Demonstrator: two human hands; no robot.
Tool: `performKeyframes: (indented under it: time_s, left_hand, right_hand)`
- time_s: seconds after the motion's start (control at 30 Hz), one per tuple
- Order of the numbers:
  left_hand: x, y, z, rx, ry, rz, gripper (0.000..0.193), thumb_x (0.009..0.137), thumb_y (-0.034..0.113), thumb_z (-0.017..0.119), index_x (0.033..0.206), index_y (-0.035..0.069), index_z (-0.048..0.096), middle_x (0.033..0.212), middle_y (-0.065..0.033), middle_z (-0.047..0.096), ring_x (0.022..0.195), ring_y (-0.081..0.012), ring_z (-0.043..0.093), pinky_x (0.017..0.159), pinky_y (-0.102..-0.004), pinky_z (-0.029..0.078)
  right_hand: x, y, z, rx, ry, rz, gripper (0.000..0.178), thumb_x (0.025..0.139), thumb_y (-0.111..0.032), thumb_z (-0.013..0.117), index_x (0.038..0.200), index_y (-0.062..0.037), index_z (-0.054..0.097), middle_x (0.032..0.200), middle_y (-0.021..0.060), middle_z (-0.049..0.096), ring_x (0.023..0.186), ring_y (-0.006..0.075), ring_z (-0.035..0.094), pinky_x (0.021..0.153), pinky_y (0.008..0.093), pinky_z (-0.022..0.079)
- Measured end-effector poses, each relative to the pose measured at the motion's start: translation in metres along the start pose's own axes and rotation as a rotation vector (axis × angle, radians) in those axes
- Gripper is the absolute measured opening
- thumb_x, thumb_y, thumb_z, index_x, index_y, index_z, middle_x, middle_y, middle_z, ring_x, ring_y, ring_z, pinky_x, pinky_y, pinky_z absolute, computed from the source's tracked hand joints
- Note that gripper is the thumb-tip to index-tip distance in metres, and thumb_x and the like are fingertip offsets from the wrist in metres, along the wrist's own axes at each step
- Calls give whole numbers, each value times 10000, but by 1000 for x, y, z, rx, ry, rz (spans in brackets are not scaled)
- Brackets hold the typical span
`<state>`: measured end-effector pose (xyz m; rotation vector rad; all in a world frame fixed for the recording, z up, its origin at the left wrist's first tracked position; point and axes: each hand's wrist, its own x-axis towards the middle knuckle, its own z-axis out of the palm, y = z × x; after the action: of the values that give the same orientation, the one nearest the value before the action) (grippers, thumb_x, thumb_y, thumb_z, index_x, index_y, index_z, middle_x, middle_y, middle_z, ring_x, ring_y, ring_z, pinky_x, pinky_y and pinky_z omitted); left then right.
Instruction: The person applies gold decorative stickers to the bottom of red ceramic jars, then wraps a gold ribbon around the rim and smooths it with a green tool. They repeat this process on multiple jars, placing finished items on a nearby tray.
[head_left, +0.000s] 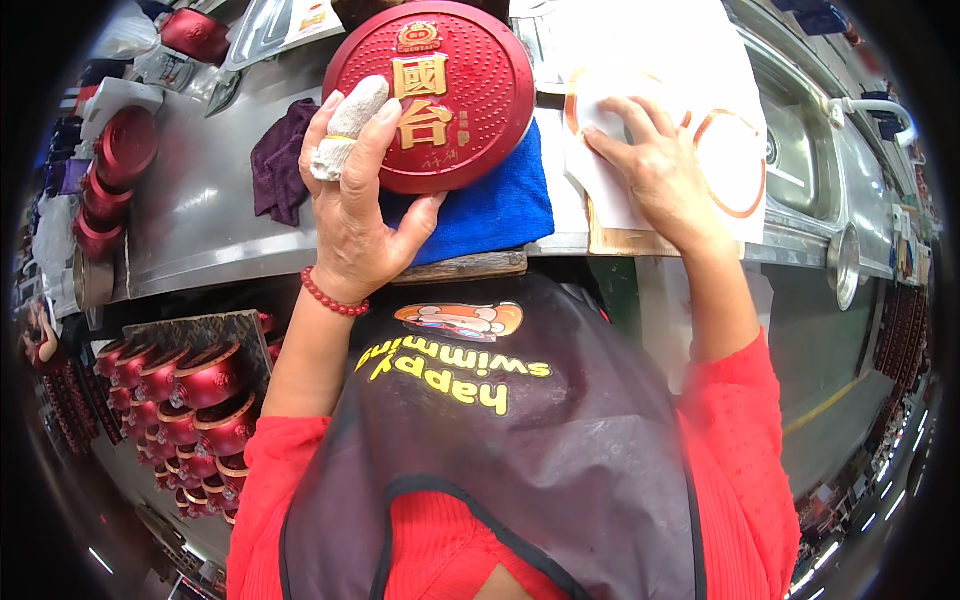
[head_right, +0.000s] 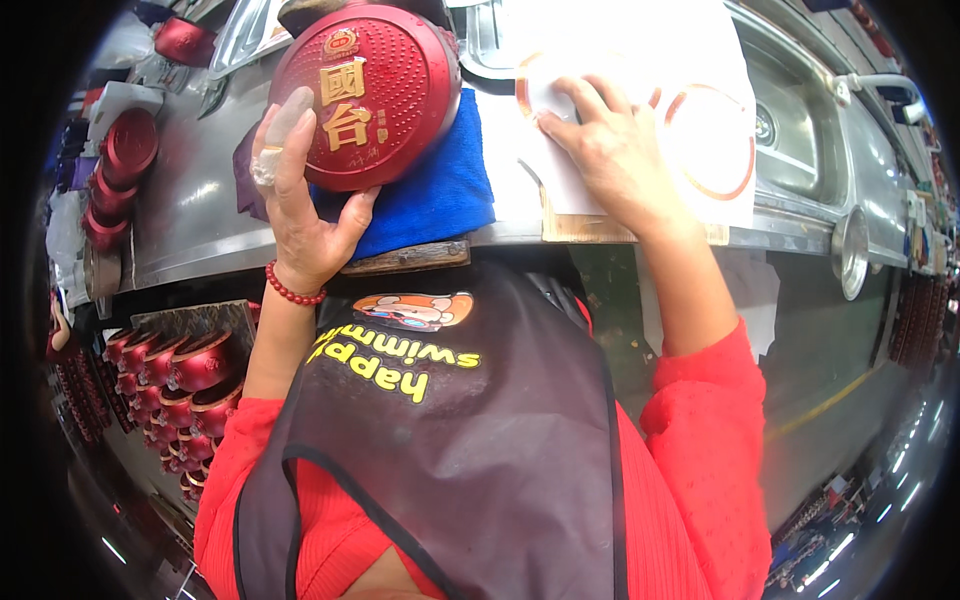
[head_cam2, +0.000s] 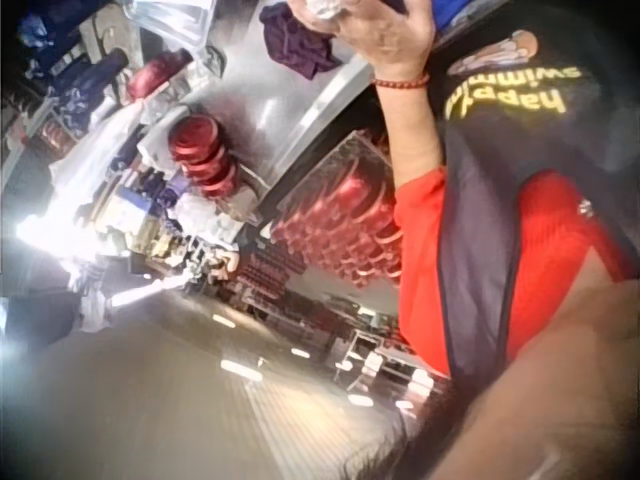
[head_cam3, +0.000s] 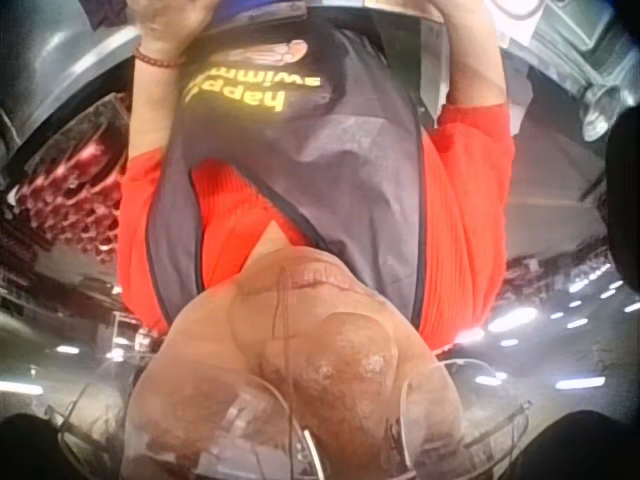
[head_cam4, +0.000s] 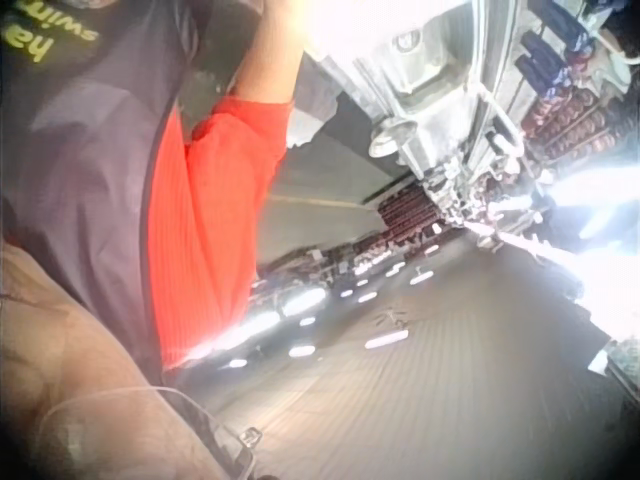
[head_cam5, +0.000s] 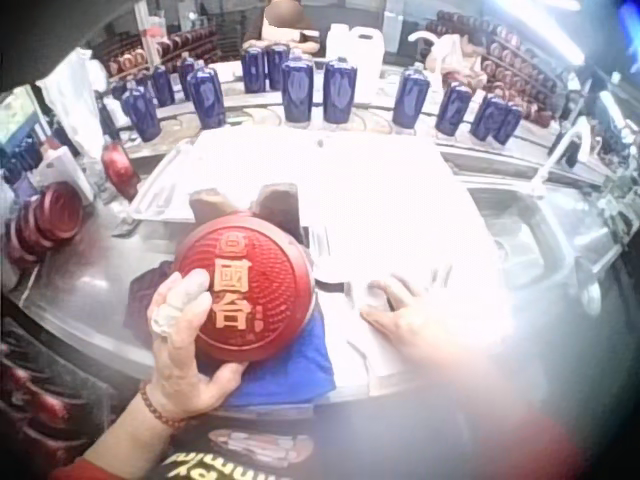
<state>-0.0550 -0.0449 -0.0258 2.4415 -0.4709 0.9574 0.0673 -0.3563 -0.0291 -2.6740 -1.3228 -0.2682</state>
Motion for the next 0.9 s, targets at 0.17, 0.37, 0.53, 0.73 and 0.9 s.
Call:
performKeyframes:
  time_s: [0.17,0.37,0.53,0.73,0.9]
  left_hand:
    - [-3,-1,2,-64,69,-39,825,739,166,835,1477,62,482,1521,-230,471,1402,-431,413,1187,-544,286]
    - [-17,0,1,-128,26,-255,1003,727,243,876,1548,19,345,1591,-304,305,1477,-483,308,1213,-550,249]
    - [-27,0,7,-232,24,-369,1172,753,337,859,1605,-49,154,1602,-299,287,1501,-445,297,1239,-484,246]
    - [-21,5,5,-274,66,-363,1163,738,279,852,1627,45,140,1611,-306,268,1494,-478,289,1229,-511,239]
    - [-22,2,5,-318,90,-371,1175,694,241,878,1626,83,180,1620,-293,255,1496,-481,287,1219,-509,265]
  right_hand:
    - [48,16,1,111,50,-165,354,789,-21,733,1120,-147,723,1401,100,549,1259,320,549,937,447,523]
    - [82,18,-4,170,-113,-400,131,752,-55,764,857,-112,711,1379,123,553,1206,316,579,863,437,544]
    - [95,26,-2,301,-169,-380,107,749,-28,758,796,-52,664,1316,205,564,1201,410,565,935,481,526]
    - [122,86,22,412,-58,-6,108,840,-16,718,904,-31,633,1335,207,544,1260,401,525,1018,477,476]
    - [160,199,88,25,-47,296,129,881,-98,689,965,0,681,1173,263,625,1099,451,595,971,503,484]
